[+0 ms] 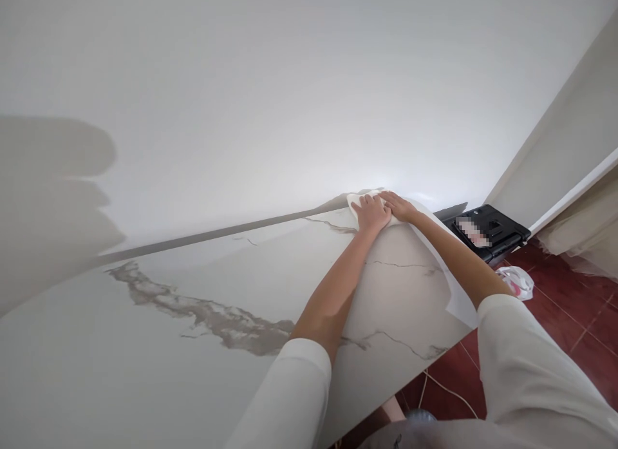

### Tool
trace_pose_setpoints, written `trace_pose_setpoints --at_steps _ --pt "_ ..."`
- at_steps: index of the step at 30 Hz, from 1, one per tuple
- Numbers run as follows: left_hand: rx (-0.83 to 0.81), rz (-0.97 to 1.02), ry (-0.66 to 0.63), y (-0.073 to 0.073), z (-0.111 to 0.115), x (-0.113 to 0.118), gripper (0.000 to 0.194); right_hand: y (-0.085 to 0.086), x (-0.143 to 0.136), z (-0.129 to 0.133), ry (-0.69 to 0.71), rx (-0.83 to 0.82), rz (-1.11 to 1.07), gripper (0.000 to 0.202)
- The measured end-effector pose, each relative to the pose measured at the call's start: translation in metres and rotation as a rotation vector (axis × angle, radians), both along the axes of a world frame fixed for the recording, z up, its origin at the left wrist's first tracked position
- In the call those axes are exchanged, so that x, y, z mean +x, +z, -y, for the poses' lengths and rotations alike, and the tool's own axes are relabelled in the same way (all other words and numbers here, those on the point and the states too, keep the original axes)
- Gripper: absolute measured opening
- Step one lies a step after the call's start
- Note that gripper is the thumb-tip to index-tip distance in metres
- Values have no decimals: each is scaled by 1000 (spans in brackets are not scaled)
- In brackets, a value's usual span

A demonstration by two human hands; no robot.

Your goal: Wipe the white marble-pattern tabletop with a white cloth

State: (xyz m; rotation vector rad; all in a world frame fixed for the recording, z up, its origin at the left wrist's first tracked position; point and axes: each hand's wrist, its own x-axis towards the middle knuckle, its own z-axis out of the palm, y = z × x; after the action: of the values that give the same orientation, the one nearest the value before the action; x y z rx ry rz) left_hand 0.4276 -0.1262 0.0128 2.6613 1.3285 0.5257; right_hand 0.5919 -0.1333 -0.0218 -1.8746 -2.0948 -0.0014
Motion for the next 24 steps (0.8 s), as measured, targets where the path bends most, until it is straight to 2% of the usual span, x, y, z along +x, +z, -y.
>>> trace_pose_setpoints --at_steps 6,10,16,21,24 --pt "3 -1 -20 -2 3 -3 47 2 -5 13 -18 37 -20 57" --pt "-1 4 -66 -3 18 -11 47 2 -14 34 -79 4 -32 61" --pt "-17 -9 -69 -1 60 -25 49 4 -24 76 -72 2 -79 59" --pt "-44 -32 -88 3 99 -36 54 4 -31 116 -141 -29 -102 60" --pt "-67 -30 -89 5 122 -43 55 3 -36 141 -103 -7 -61 61"
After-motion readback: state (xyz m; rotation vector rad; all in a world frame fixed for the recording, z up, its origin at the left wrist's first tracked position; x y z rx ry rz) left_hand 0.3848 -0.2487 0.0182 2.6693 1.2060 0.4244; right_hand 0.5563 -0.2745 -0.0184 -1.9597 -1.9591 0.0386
